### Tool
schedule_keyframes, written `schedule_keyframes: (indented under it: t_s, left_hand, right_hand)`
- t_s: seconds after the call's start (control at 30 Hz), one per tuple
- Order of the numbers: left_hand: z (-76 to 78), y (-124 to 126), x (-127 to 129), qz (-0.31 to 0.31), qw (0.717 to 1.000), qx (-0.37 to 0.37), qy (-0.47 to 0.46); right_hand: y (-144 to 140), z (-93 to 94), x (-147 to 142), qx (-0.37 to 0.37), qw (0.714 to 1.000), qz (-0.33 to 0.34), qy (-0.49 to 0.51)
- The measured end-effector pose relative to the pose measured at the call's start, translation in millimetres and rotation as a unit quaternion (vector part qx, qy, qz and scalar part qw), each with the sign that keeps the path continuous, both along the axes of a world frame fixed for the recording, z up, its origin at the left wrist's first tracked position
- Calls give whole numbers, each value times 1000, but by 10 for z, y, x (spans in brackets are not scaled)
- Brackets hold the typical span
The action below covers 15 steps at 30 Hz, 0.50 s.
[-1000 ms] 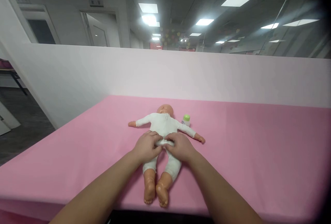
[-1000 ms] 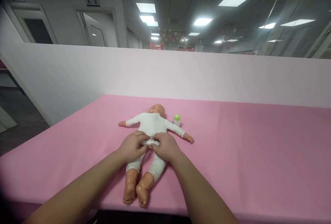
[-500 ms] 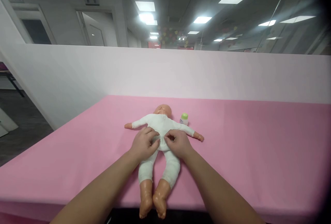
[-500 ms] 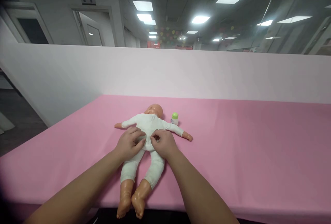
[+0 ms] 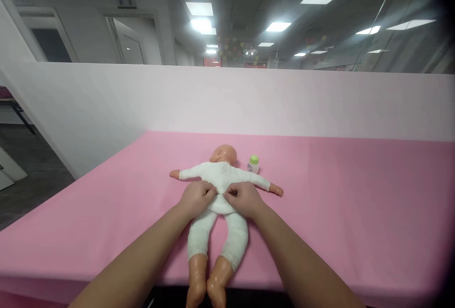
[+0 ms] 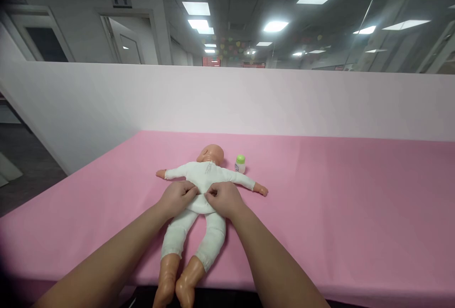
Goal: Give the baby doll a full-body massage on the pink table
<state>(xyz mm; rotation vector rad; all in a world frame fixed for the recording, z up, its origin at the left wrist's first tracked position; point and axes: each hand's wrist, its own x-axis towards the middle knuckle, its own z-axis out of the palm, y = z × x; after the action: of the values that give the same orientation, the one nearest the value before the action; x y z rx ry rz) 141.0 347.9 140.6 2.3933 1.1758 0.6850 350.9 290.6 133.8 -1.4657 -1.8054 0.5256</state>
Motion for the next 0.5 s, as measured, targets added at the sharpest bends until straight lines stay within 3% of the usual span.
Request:
schedule_keyframes:
  t_s: [0.13,0.3,0.4,0.5]
  left_hand:
    - [-18,-10,25,-26,998,52,-15]
    - [-1,-43,31,-49,987,153,-14]
    - [1,-53,27,-49,988,147,-6]
    - [14,-45,18,-52,994,95,-7]
  right_hand:
    - [8,-26,0,6,1000,6,30]
    - [40,-59,33,72,996,-29,51]
    - [44,-64,41,81,995,-35,39]
    - [31,-58,30,54,998,-10,27]
